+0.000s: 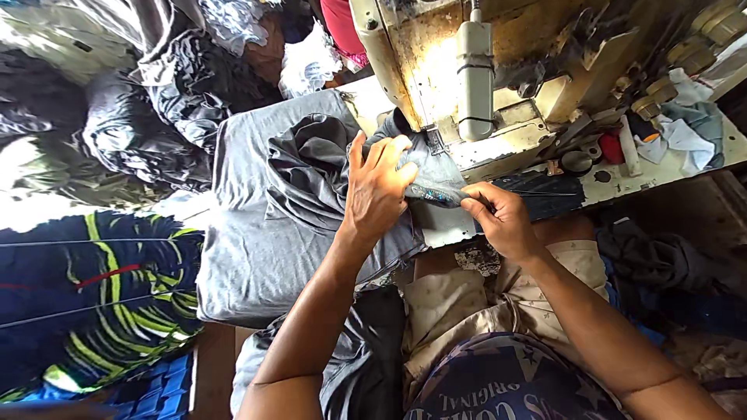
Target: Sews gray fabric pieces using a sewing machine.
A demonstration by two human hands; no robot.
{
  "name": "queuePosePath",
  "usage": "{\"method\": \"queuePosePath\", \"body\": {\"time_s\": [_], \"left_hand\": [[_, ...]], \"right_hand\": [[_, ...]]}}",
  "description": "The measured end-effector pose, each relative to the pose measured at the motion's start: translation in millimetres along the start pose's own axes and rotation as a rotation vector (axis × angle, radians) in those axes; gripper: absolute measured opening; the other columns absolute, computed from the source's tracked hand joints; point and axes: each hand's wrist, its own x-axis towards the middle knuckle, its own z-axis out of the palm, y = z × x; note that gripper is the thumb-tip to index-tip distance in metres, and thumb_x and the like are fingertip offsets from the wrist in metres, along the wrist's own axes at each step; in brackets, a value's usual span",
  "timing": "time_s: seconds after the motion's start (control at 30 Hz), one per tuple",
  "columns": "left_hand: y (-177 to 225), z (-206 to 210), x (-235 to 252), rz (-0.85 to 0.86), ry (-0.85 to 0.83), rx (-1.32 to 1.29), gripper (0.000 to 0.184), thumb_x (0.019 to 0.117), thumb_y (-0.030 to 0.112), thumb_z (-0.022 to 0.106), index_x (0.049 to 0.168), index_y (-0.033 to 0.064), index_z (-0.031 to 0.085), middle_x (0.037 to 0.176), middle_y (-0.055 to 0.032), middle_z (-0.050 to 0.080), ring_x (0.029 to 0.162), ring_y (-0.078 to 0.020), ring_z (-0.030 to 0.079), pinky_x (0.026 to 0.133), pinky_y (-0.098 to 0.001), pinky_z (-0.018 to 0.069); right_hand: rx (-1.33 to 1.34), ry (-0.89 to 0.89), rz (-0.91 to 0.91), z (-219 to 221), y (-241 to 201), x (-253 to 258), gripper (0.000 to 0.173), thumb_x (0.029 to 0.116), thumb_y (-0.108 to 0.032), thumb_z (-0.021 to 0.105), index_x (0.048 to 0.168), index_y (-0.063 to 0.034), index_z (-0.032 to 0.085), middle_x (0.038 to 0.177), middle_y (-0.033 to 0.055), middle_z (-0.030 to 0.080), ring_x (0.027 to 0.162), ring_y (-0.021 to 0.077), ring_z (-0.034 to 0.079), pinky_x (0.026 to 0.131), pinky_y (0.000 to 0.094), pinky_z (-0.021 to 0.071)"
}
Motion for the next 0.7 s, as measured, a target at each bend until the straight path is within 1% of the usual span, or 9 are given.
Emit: {"method": "queuePosePath", "body": {"time_s": [0.07, 0.2, 0.33, 0.43, 0.53, 0.6, 0.63, 0.67, 0.7], "left_hand": [[-8, 5, 3, -0.01, 0.041, -0.016, 0.011, 0.09, 0.005, 0.06, 0.093, 0.0104, 0.068, 0.139, -0.0136, 0.06, 0.133, -0.0353, 0.053, 0.119, -0.0654, 0.0254], [-14, 11, 4, -0.068, 0.147, -0.064, 0.016, 0.0923, 0.006, 0.06, 0.1, 0.0118, 0.072, 0.138, -0.0129, 0.061, 0.131, -0.0329, 0.056, 0.119, -0.0579, 0.0318], [-6, 12, -1, -0.111, 0.229, -0.138, 0.022, 0.0932, 0.004, 0.06, 0.107, 0.0132, 0.074, 0.137, -0.0131, 0.062, 0.133, -0.032, 0.055, 0.12, -0.055, 0.033], [3, 11, -9, -0.138, 0.25, -0.156, 0.025, 0.0925, 0.007, 0.061, 0.111, 0.0141, 0.075, 0.14, -0.014, 0.061, 0.136, -0.0327, 0.052, 0.121, -0.0541, 0.0322], [11, 9, -16, -0.149, 0.225, -0.176, 0.031, 0.092, 0.012, 0.058, 0.117, 0.0158, 0.075, 0.144, -0.0148, 0.057, 0.14, -0.0339, 0.049, 0.122, -0.0556, 0.0293], [13, 4, -19, -0.122, 0.192, -0.205, 0.033, 0.0898, 0.017, 0.06, 0.119, 0.0165, 0.075, 0.146, -0.0151, 0.055, 0.142, -0.035, 0.046, 0.124, -0.0584, 0.0254], [12, 1, -20, -0.104, 0.191, -0.223, 0.032, 0.091, 0.022, 0.061, 0.119, 0.0182, 0.076, 0.146, -0.0143, 0.056, 0.143, -0.0346, 0.045, 0.124, -0.0591, 0.0245], [10, -2, -20, -0.087, 0.204, -0.246, 0.03, 0.0925, 0.027, 0.062, 0.118, 0.0192, 0.076, 0.146, -0.0137, 0.057, 0.143, -0.0343, 0.045, 0.125, -0.0593, 0.0235], [9, -5, -18, -0.075, 0.242, -0.272, 0.028, 0.0936, 0.029, 0.063, 0.115, 0.0187, 0.077, 0.144, -0.014, 0.058, 0.142, -0.0344, 0.046, 0.125, -0.0595, 0.0236]], "right_hand": [[0.003, 0.013, 0.004, 5, 2, 9, 0.012, 0.1012, -0.011, 0.062, 0.107, -0.0068, 0.072, 0.097, 0.0019, 0.07, 0.07, 0.0071, 0.062, 0.061, 0.0241, 0.0539], [0.034, 0.028, -0.007, 11, 1, 20, 0.009, 0.1002, -0.008, 0.063, 0.106, -0.0062, 0.07, 0.093, 0.0034, 0.069, 0.069, 0.0096, 0.062, 0.059, 0.0261, 0.0541], [0.035, 0.032, -0.017, 13, 0, 24, 0.008, 0.1003, -0.006, 0.062, 0.105, -0.0061, 0.068, 0.092, 0.0043, 0.067, 0.071, 0.0104, 0.061, 0.06, 0.026, 0.054], [0.041, 0.044, -0.027, 14, -1, 26, 0.007, 0.0997, -0.005, 0.062, 0.105, -0.006, 0.067, 0.094, 0.0046, 0.066, 0.07, 0.0103, 0.061, 0.059, 0.025, 0.0535], [0.038, 0.038, -0.045, 13, -3, 27, 0.011, 0.0989, -0.003, 0.063, 0.108, -0.0056, 0.069, 0.101, 0.0055, 0.069, 0.078, 0.0103, 0.065, 0.065, 0.0251, 0.0565], [0.015, 0.01, -0.068, 8, -5, 26, 0.021, 0.099, -0.001, 0.062, 0.117, -0.0061, 0.071, 0.113, 0.0054, 0.071, 0.091, 0.0109, 0.069, 0.077, 0.0278, 0.0604], [0.001, -0.003, -0.084, 4, -6, 24, 0.026, 0.0993, -0.001, 0.062, 0.123, -0.0065, 0.071, 0.12, 0.0052, 0.071, 0.097, 0.0116, 0.07, 0.082, 0.0292, 0.0616], [-0.014, -0.011, -0.094, -2, -9, 21, 0.029, 0.0998, -0.003, 0.062, 0.128, -0.0074, 0.07, 0.125, 0.0046, 0.07, 0.099, 0.0115, 0.071, 0.083, 0.0295, 0.0621], [-0.034, -0.008, -0.097, -10, -11, 18, 0.031, 0.1002, -0.005, 0.062, 0.13, -0.0092, 0.069, 0.128, 0.0033, 0.07, 0.093, 0.0101, 0.071, 0.077, 0.0282, 0.0618]]}}
